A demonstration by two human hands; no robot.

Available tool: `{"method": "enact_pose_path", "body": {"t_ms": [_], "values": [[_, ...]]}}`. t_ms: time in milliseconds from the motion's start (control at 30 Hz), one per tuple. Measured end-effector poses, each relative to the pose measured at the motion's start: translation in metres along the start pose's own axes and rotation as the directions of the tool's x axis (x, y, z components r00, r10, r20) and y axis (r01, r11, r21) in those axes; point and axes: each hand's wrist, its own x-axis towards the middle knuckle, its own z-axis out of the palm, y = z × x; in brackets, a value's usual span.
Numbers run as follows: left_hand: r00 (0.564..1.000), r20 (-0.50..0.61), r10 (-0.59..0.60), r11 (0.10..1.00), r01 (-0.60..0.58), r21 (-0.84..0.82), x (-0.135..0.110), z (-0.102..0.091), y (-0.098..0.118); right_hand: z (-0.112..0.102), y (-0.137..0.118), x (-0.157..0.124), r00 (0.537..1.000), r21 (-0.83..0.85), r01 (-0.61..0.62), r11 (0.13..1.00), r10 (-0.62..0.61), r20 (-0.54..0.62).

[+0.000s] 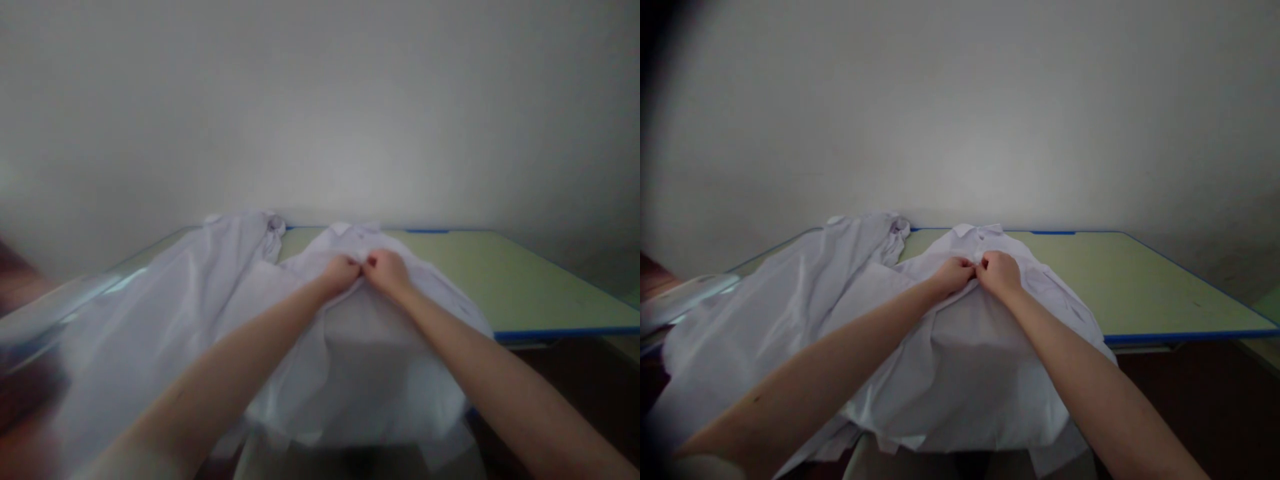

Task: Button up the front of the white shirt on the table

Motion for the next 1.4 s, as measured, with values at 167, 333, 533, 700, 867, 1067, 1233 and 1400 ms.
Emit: {"method": "enact_pose_path", "body": {"t_ms": [167,333,533,700,867,1067,1233,1400], "values": [[0.999,-0.001,0.039,0.998,-0.039,-0.040,0.002,0.002,-0.005,0.002,0.002,-0.004,0.998,0.006,0.053,0.999,-0.054,0.035],[0.993,-0.004,0.122,0.993,-0.122,-0.001,0.004,0.003,-0.009,-0.002,0.002,-0.009,0.995,-0.006,0.085,0.996,-0.085,0.053],[0.958,-0.037,0.284,0.948,-0.275,0.160,-0.002,0.000,-0.004,0.004,0.010,-0.002,0.999,0.238,-0.016,0.971,0.003,0.053],[0.928,-0.052,0.369,0.889,-0.336,0.309,-0.008,-0.002,0.001,0.009,0.015,0.005,0.965,0.511,-0.256,0.820,0.186,0.186],[0.902,-0.012,0.431,0.837,-0.395,0.378,-0.012,-0.003,0.005,0.007,0.013,0.005,0.834,0.674,-0.547,0.496,0.255,0.489],[0.937,-0.031,0.349,0.873,-0.313,0.374,-0.007,-0.003,0.006,0.003,0.015,0.004,0.879,0.680,-0.454,0.575,0.163,0.449],[0.981,-0.018,0.193,0.926,-0.177,0.332,0.000,-0.007,0.008,-0.016,0.019,0.001,0.881,0.412,-0.143,0.900,-0.074,0.468],[0.958,0.222,0.179,0.848,-0.265,0.459,-0.004,-0.026,0.014,-0.048,0.031,-0.010,0.714,0.106,0.080,0.991,-0.131,0.688]]}}
